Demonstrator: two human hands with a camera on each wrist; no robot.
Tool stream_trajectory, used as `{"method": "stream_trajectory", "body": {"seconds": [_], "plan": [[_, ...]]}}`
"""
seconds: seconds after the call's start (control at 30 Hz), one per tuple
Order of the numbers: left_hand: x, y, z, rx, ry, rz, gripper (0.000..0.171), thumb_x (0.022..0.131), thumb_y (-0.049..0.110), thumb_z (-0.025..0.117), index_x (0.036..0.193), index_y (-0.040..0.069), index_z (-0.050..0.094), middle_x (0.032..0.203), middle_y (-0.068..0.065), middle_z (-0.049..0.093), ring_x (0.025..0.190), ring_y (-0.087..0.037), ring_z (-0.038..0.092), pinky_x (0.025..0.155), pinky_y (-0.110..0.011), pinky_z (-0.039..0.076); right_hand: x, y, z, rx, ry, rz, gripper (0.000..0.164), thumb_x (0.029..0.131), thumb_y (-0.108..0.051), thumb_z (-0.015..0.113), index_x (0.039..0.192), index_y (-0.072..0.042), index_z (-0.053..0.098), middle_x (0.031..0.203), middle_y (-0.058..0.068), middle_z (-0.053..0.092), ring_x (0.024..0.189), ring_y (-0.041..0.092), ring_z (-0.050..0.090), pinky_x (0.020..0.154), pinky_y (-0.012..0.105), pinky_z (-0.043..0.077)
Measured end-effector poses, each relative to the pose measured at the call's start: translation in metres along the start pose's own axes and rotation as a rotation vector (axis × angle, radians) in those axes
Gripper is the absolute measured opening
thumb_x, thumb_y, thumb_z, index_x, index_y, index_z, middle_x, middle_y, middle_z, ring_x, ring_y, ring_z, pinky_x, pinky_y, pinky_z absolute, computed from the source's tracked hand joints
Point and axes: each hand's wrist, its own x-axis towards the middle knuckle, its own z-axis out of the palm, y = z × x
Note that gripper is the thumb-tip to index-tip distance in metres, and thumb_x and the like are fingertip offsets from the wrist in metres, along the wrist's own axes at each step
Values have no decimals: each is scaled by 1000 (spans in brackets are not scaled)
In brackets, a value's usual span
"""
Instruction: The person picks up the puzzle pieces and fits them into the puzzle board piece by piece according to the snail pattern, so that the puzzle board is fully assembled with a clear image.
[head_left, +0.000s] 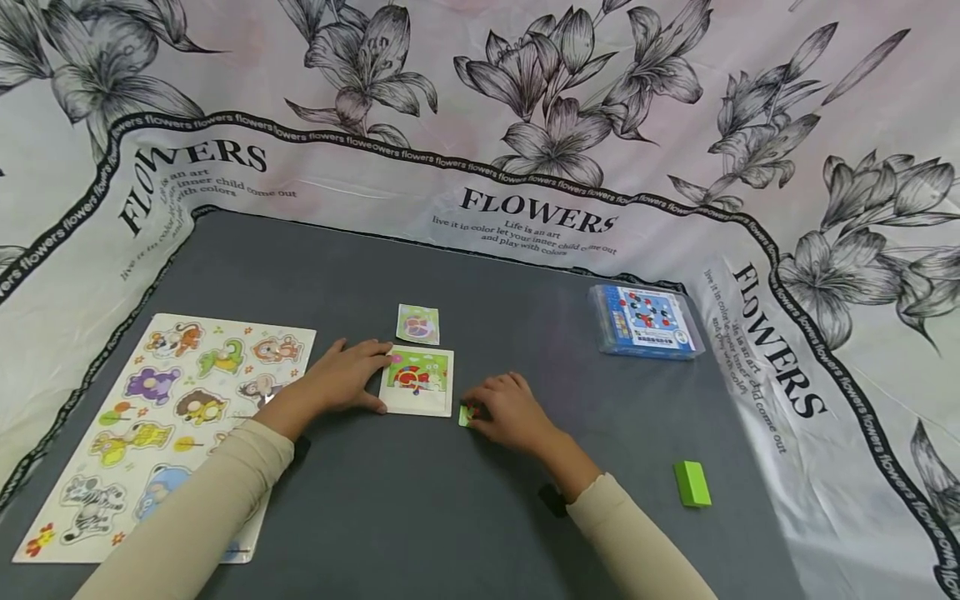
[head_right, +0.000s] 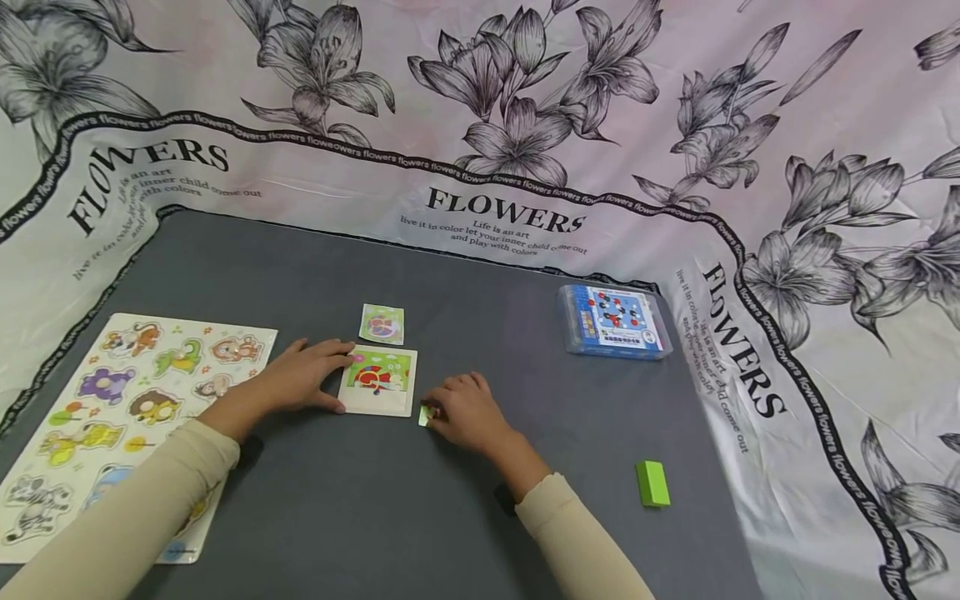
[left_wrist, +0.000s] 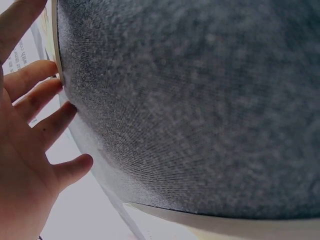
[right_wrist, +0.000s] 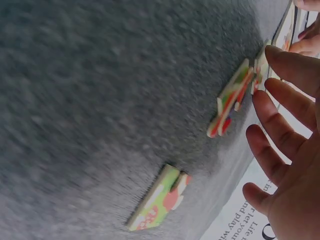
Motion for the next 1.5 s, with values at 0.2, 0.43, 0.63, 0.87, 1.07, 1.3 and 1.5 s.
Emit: {"method": "stream_trajectory", "body": {"seconds": [0.2,0.43,0.63,0.87,1.07,1.3,1.5], "plan": [[-1,-2,-1,2,-2,-5,83,76,45,80,141,3,50,153,-15,37,142,-37,32,109,-70,20,-4,-2,1,-3,28,-26,27,84,-25,77,110,-20,72,101,-3,66,106,24,58,104,54,36],[-1,-1,0,-2,-2,4,83,75,44,81,140,2,51,152,-16,38,141,-37,32,108,-70,20,-3,-4,-2,-15,39,-27,29,84,-26,77,112,-20,72,105,-2,67,107,23,58,104,53,36],[-1,-1,-1,6,-3,5,83,76,46,79,141,3,50,153,-15,37,142,-36,32,109,-70,21,9,-14,-6,-7,54,-55,29,85,-26,77,113,-20,71,107,-2,67,108,23,57,106,53,34],[-1,0,0,5,-18,4,81,77,48,78,141,5,51,154,-13,37,143,-35,31,109,-69,21,35,-39,-1,-24,50,-79,27,87,-29,74,111,-18,72,112,1,68,110,22,56,105,48,36],[-3,-3,-1,29,-16,-2,81,77,49,78,141,7,51,154,-12,37,143,-34,31,108,-69,23,55,-57,9,-69,55,-104,25,89,-32,71,112,-21,72,114,-3,68,111,19,56,105,46,35],[-4,-3,-3,35,-30,0,81,77,49,78,141,6,51,155,-12,36,143,-34,31,108,-68,23,66,-66,17,-82,83,-111,20,89,-32,72,107,-23,73,112,-5,67,113,19,55,108,53,33],[-4,-5,-3,44,-28,14,81,78,49,77,141,6,51,154,-12,36,143,-35,31,107,-69,25,70,-68,24,-142,112,-145,19,89,-31,71,106,-24,73,111,-5,67,112,18,56,108,56,33]]}}
